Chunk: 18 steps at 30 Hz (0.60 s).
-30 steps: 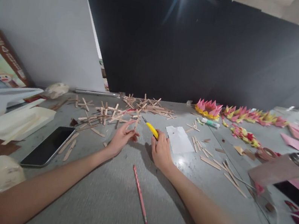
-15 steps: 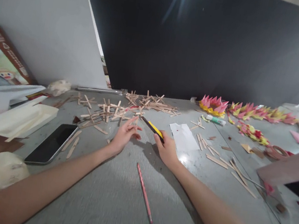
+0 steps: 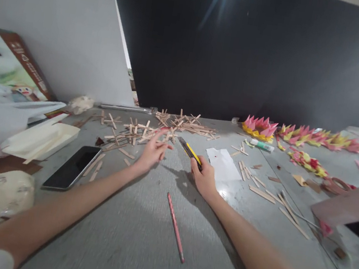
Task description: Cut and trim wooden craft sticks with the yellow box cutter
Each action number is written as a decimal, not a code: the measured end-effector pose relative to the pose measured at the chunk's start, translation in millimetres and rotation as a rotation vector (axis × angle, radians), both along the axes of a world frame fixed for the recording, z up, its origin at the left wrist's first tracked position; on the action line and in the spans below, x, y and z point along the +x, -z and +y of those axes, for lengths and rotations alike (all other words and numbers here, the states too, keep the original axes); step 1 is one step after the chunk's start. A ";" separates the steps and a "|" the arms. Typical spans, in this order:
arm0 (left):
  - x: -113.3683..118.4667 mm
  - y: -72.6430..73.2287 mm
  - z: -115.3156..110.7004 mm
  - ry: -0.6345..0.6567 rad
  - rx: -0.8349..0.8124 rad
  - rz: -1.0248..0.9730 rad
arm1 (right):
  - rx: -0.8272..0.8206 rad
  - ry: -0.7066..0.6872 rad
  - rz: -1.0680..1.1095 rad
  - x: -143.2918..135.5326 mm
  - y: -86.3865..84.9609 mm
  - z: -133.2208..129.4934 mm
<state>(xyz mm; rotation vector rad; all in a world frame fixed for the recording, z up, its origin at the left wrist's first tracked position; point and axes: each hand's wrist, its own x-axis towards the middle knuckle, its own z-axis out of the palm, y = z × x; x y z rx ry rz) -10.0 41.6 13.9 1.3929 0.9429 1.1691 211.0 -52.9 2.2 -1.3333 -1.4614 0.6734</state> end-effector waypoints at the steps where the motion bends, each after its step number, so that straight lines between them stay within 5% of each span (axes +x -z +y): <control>1: 11.2 3.4 -5.4 0.045 -0.026 -0.006 | -0.001 -0.004 0.004 0.2 -0.2 0.0; 4: 26.6 10.1 -15.1 0.133 -0.063 -0.034 | -0.004 -0.021 0.001 3.6 -0.5 1.5; 10: 15.1 9.6 -15.3 0.201 -0.073 -0.095 | 0.157 -0.020 -0.259 15.6 1.0 5.6; 18: 19.1 16.2 -15.5 0.162 -0.035 -0.119 | 0.217 -0.201 -0.386 12.7 -2.5 -1.9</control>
